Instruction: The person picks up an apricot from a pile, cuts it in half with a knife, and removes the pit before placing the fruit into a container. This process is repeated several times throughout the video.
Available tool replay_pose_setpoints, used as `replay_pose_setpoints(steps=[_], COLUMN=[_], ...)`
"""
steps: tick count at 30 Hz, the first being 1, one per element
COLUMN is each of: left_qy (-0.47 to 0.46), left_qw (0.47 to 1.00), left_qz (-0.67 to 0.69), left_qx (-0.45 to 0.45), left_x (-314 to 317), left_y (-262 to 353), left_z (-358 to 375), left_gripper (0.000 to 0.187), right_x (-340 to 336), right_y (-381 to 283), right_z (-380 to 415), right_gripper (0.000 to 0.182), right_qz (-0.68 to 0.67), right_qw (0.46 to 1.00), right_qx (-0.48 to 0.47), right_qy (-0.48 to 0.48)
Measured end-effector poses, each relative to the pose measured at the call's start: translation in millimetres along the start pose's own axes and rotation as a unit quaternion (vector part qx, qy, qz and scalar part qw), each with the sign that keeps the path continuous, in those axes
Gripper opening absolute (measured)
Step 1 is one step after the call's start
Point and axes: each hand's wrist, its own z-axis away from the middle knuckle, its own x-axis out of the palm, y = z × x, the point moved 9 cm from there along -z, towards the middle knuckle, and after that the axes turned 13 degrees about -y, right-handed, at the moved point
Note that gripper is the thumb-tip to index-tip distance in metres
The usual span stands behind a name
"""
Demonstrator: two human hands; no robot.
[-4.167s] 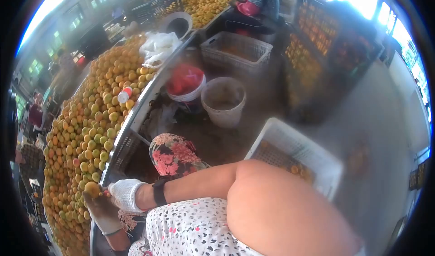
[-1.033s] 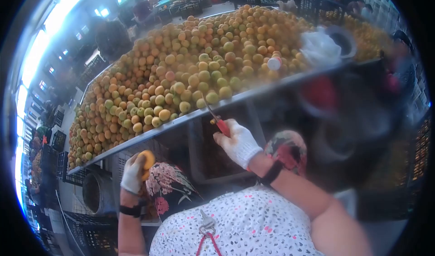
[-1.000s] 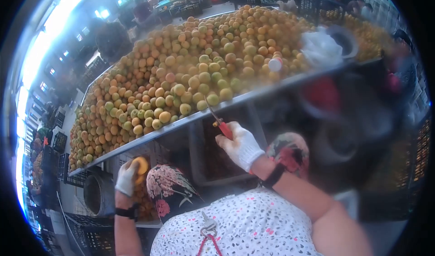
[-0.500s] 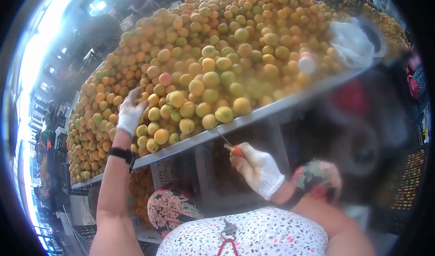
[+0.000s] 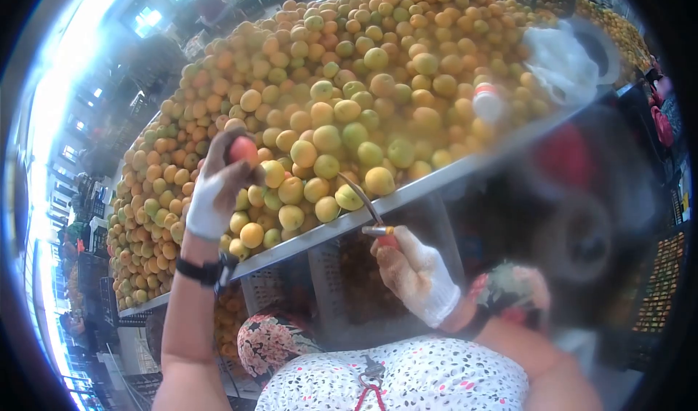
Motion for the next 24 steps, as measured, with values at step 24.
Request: replay_pose_setpoints(steps=[24], left_qy=[0.012], left_qw=[0.991], left_qz=[0.132], left_qx=[0.027], left_x=[183.0], left_y=[64.0], left_z=[190.5], left_gripper=[0.061], right_x=[122.9], right_y=[-52.3], right_z=[71.7], right_gripper=[0.024], right_qz=[0.304], right_qw=[0.917], right_qx=[-0.239], right_qy=[-0.097])
